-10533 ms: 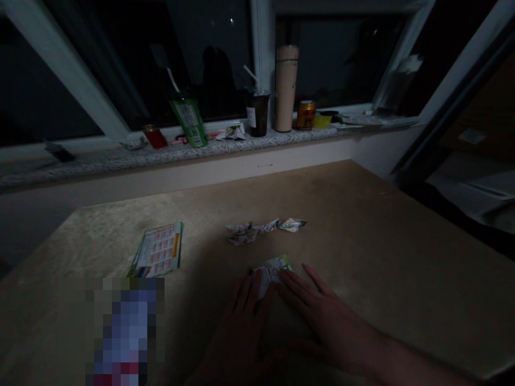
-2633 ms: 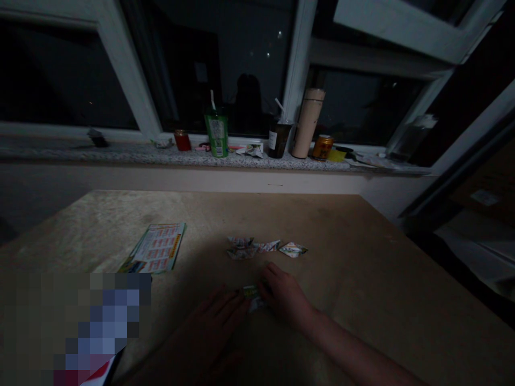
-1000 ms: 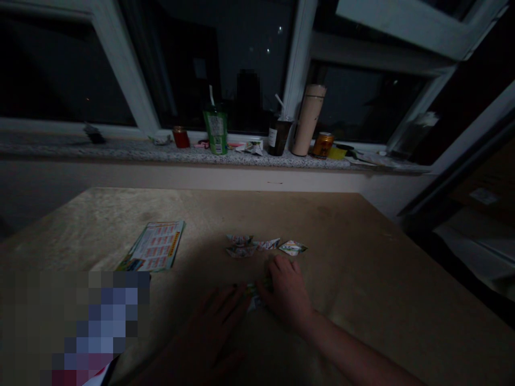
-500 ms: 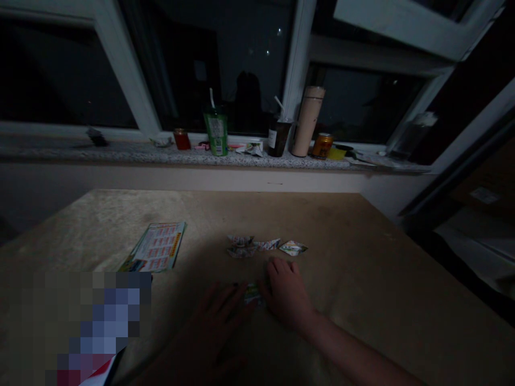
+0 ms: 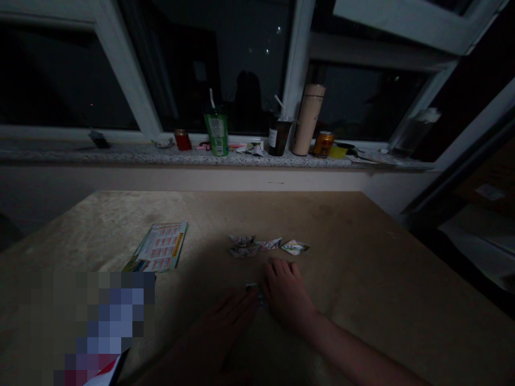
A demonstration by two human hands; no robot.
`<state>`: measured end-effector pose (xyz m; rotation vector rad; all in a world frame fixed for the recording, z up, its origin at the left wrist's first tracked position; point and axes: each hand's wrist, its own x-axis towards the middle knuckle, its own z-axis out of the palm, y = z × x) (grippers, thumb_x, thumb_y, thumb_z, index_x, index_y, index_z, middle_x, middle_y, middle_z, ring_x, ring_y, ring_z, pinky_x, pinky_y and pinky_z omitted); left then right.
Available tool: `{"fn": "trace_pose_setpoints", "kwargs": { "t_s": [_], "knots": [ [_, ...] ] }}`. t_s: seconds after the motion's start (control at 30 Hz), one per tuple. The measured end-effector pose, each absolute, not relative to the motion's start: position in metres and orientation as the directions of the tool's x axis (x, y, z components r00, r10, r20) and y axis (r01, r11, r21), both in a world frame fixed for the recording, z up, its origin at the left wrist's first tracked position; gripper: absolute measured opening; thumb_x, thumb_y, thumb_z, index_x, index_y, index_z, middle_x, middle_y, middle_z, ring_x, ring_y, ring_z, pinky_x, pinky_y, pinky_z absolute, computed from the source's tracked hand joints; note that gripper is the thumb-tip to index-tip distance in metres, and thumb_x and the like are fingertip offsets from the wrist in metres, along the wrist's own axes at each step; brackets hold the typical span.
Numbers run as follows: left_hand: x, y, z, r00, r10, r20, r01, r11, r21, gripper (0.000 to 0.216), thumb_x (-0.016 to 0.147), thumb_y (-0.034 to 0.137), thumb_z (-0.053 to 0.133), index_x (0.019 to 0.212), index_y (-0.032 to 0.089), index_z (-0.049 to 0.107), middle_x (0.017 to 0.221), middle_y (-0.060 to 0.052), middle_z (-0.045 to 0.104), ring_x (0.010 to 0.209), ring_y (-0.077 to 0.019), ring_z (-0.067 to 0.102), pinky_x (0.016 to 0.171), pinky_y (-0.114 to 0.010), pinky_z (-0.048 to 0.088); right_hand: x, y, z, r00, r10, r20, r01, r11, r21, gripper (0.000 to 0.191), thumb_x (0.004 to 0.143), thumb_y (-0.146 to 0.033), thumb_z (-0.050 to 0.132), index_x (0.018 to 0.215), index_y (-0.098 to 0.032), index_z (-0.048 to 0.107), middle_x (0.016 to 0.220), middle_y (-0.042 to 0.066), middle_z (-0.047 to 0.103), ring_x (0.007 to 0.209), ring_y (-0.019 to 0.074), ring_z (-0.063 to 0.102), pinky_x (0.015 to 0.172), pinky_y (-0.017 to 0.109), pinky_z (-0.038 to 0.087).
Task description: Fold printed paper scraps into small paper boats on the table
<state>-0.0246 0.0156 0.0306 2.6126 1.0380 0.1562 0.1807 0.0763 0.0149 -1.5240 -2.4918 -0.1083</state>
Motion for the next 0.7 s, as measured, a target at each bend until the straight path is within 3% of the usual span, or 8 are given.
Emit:
{"fn": "trace_pose_setpoints", "kwargs": {
  "t_s": [0.17, 0.33, 0.43, 0.6, 0.7],
  "knots": [
    [-0.023, 0.016, 0.032, 0.728, 0.685, -0.022, 0.651, -0.682, 0.334, 0.093, 0.085, 0.063, 0.054, 0.15, 0.026, -0.002, 0.155, -0.007, 0.017, 0.137, -0.0311, 0.024, 0.11, -0.048, 0.027, 0.184, 0.075, 0.016, -0.475, 0.834, 0.28, 0.846, 0.52, -0.115, 0.017, 0.091, -0.019, 0.049, 0.103, -0.015, 0.059, 0.11, 0.014, 0.06, 0.103, 0.0281, 0.052, 0.092, 0.047, 0.037],
    [-0.022, 0.018, 0.031, 0.734, 0.678, -0.032, 0.645, -0.681, 0.346, 0.088, 0.085, 0.061, 0.056, 0.15, 0.026, 0.009, 0.155, -0.006, 0.014, 0.137, -0.0342, 0.023, 0.109, -0.051, 0.027, 0.204, 0.064, 0.019, -0.682, 0.669, 0.295, 0.62, 0.743, -0.253, 0.04, 0.092, -0.024, 0.049, 0.132, -0.019, 0.047, 0.138, 0.007, 0.049, 0.131, 0.0222, 0.036, 0.113, 0.043, 0.021],
    [-0.022, 0.018, 0.032, 0.74, 0.671, -0.045, 0.638, -0.679, 0.364, 0.09, 0.083, 0.06, 0.058, 0.15, 0.026, 0.009, 0.155, -0.006, 0.014, 0.138, -0.0339, 0.021, 0.11, -0.051, 0.024, 0.221, 0.052, 0.025, -0.772, 0.603, 0.198, 0.533, 0.785, -0.315, 0.05, 0.092, -0.024, 0.047, 0.141, -0.02, 0.038, 0.145, 0.006, 0.04, 0.135, 0.0201, 0.033, 0.116, 0.04, 0.018],
    [-0.019, 0.017, 0.036, 0.723, 0.69, -0.03, 0.646, -0.66, 0.384, 0.09, 0.083, 0.059, 0.059, 0.15, 0.028, 0.007, 0.155, -0.003, 0.014, 0.139, -0.0315, 0.019, 0.111, -0.048, 0.023, 0.238, 0.039, 0.036, -0.81, 0.587, 0.007, 0.525, 0.73, -0.438, 0.075, 0.085, -0.032, 0.058, 0.148, -0.018, 0.02, 0.152, 0.008, 0.027, 0.139, 0.0227, 0.025, 0.117, 0.042, 0.009],
    [-0.019, 0.016, 0.035, 0.712, 0.701, -0.038, 0.657, -0.647, 0.388, 0.091, 0.083, 0.06, 0.058, 0.15, 0.028, 0.007, 0.156, -0.002, 0.014, 0.139, -0.032, 0.019, 0.111, -0.048, 0.024, 0.241, 0.039, 0.039, -0.824, 0.565, -0.043, 0.514, 0.712, -0.478, 0.08, 0.084, -0.036, 0.059, 0.149, -0.017, 0.017, 0.153, 0.009, 0.023, 0.14, 0.0228, 0.021, 0.117, 0.043, 0.004]
  ]
}}
